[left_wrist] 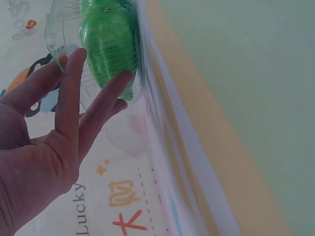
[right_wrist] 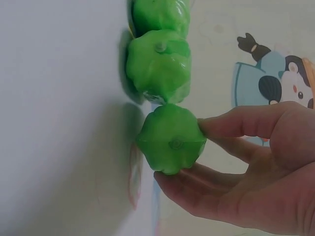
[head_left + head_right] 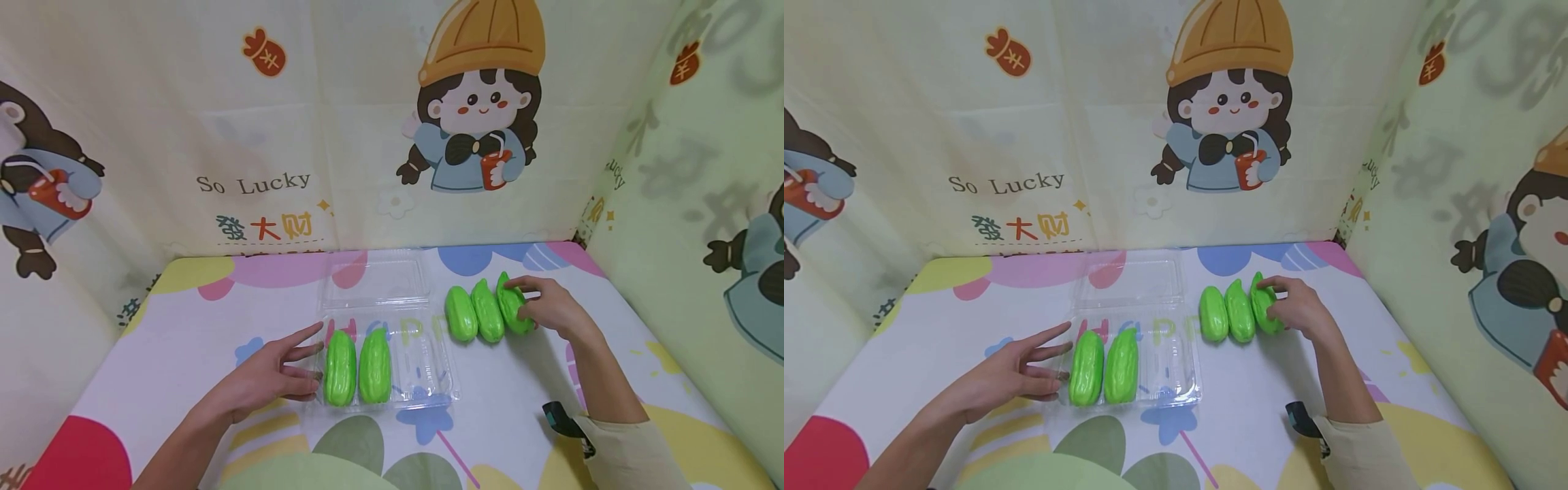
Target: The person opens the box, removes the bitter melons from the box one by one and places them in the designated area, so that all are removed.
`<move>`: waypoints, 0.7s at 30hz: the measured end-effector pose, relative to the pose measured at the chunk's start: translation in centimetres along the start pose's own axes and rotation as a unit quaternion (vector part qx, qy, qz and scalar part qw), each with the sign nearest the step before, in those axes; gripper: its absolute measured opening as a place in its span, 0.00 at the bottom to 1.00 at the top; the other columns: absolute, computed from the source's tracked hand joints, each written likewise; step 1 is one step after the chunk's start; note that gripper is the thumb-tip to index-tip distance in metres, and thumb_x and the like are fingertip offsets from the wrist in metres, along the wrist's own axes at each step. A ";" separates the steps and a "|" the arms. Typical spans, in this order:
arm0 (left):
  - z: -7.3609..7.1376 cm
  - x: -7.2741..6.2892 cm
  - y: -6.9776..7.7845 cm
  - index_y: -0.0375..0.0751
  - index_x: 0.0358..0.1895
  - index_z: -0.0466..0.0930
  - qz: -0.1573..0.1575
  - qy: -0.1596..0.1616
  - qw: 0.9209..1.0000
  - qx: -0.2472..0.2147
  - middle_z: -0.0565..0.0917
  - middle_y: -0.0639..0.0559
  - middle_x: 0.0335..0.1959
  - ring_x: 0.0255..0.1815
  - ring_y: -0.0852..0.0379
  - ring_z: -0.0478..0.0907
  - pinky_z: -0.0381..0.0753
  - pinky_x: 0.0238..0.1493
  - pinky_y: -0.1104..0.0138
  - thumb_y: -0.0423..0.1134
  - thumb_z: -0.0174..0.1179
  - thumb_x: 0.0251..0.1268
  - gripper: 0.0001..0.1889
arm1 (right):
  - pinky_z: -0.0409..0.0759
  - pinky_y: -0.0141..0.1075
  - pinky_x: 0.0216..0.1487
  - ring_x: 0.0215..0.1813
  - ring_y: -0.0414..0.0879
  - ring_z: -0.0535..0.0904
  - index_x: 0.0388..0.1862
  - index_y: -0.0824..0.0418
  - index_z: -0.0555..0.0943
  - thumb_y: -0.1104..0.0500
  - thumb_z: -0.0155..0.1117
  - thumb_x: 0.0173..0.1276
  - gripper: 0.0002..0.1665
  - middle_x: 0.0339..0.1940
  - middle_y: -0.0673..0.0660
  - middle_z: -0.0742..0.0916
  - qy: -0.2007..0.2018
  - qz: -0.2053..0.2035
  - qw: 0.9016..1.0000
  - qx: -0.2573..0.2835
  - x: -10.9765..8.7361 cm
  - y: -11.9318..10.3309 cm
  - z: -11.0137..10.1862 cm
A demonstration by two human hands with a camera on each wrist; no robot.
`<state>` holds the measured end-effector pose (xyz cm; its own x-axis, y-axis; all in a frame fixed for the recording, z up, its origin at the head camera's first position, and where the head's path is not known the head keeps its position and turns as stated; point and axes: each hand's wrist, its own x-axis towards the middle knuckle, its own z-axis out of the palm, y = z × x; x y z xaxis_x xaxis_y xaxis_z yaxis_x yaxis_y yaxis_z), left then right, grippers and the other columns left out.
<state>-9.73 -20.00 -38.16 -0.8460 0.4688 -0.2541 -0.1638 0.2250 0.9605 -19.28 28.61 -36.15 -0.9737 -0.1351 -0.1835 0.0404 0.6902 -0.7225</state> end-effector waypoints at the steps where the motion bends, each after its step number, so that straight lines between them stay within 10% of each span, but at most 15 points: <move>1: 0.0 0.0 0.0 0.45 0.86 0.45 -0.002 0.002 1.000 -0.001 0.56 0.26 0.81 0.52 0.46 0.88 0.90 0.52 0.57 0.29 0.70 0.65 0.52 | 0.82 0.42 0.31 0.56 0.60 0.79 0.73 0.66 0.74 0.72 0.61 0.58 0.39 0.73 0.77 0.72 -0.001 -0.001 1.000 -0.001 0.0 0.0 0.0; 21: 0.1 0.0 -0.1 0.45 0.86 0.44 0.003 0.000 1.000 -0.008 0.56 0.26 0.81 0.54 0.44 0.88 0.90 0.52 0.55 0.28 0.70 0.65 0.53 | 0.84 0.43 0.38 0.67 0.72 0.74 0.72 0.65 0.75 0.71 0.63 0.59 0.38 0.75 0.77 0.70 -0.015 0.003 1.000 -0.004 0.1 0.2 0.2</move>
<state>-9.64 -19.99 -38.27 -0.8464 0.4706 -0.2491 -0.1670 0.2095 0.9634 -19.33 28.56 -36.49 -0.9660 -0.1527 -0.2086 0.0444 0.6969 -0.7158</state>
